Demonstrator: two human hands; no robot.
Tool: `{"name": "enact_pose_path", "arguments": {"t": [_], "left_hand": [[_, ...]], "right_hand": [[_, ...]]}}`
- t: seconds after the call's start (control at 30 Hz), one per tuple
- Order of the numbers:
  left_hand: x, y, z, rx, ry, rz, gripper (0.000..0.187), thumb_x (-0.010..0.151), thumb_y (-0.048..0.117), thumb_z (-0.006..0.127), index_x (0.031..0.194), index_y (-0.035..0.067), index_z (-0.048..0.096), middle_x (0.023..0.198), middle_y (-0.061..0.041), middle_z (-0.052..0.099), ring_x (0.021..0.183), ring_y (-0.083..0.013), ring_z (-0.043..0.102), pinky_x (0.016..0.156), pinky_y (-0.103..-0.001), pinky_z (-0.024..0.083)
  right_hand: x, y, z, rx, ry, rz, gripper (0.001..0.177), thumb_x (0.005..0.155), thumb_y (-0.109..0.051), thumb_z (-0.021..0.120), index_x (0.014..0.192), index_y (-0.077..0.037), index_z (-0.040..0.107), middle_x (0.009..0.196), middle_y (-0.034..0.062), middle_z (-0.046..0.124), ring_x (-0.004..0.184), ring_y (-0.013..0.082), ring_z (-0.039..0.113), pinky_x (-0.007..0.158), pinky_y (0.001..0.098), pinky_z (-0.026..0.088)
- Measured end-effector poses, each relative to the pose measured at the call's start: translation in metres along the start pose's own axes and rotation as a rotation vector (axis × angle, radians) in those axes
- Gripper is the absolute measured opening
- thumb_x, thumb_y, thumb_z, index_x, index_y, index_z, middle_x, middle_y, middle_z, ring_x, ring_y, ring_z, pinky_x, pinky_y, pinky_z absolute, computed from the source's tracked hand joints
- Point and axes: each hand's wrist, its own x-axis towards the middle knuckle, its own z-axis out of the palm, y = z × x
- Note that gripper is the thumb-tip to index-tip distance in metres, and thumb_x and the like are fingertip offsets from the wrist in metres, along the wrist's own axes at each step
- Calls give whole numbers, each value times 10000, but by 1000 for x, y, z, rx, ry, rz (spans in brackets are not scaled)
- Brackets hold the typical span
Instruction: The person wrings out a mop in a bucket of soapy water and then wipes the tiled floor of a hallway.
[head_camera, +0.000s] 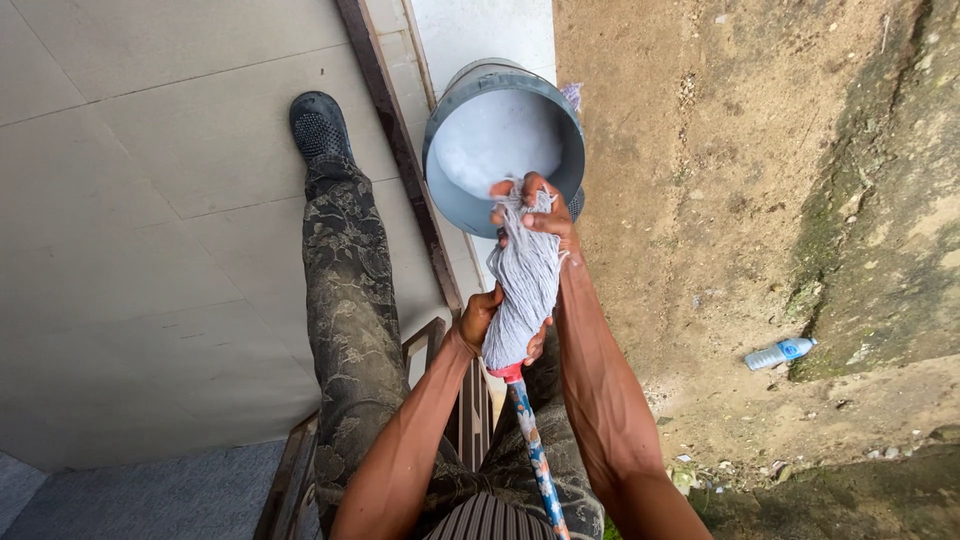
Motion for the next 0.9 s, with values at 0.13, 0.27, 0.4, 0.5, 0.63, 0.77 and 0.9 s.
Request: {"name": "enact_pose_path", "arguments": {"t": [0.13, 0.27, 0.4, 0.5, 0.63, 0.77, 0.9], "left_hand": [[-7, 8, 8, 112, 99, 15, 810, 986, 653, 620, 1280, -100, 574, 920, -221, 693, 782, -314, 678, 736, -476, 558], [-3, 15, 17, 460, 466, 13, 798, 825, 509, 810, 1320, -48, 525, 943, -188, 664, 786, -315, 671, 740, -505, 565], [18, 24, 10, 857, 775, -7, 886, 726, 424, 830, 1407, -39, 506, 1228, -167, 732, 1151, -255, 688, 1054, -389, 483], [33, 24, 2, 913, 789, 60, 918, 718, 398, 851, 1426, -68, 500, 1306, -167, 675, 1233, -270, 632, 1109, -394, 450], [39, 19, -11, 1036, 838, 74, 827, 834, 312, 880, 1374, -177, 486, 1108, -171, 613, 1025, -261, 569, 891, -349, 433], [46, 19, -19, 1097, 1026, -149, 961, 878, 279, 860, 1445, -217, 264, 746, -191, 636, 581, -278, 534, 503, -335, 382], [43, 20, -15, 1165, 985, 10, 1147, 832, 261, 832, 1508, -168, 11, 819, -174, 778, 748, -178, 784, 614, -240, 627]], "right_hand": [[-7, -12, -6, -344, 400, 26, 116, 858, 5, 700, 925, -7, 607, 782, 139, 647, 559, 202, 605, 502, 360, 548], [-4, -20, -10, -979, 712, 138, 203, 852, -24, 813, 786, -9, 622, 704, 97, 594, 563, 147, 532, 507, 312, 420], [4, -19, -24, -1280, 691, 256, 112, 794, -31, 767, 794, -9, 657, 726, 108, 641, 587, 158, 567, 522, 332, 462], [8, -14, -45, -1544, 630, 294, 201, 801, -31, 766, 961, 75, 708, 853, 222, 685, 694, 220, 620, 616, 385, 494], [22, -9, -51, -1788, 621, 316, 475, 763, -48, 778, 1217, 58, 689, 1092, 298, 725, 867, 294, 753, 825, 389, 610], [28, -6, -37, -1783, 684, 501, 484, 817, -12, 698, 1293, 53, 649, 1103, 326, 709, 849, 343, 783, 835, 400, 635], [29, 2, -42, -1844, 657, 382, 476, 783, 3, 712, 1247, 100, 670, 1071, 356, 701, 914, 370, 760, 904, 403, 604]]}}
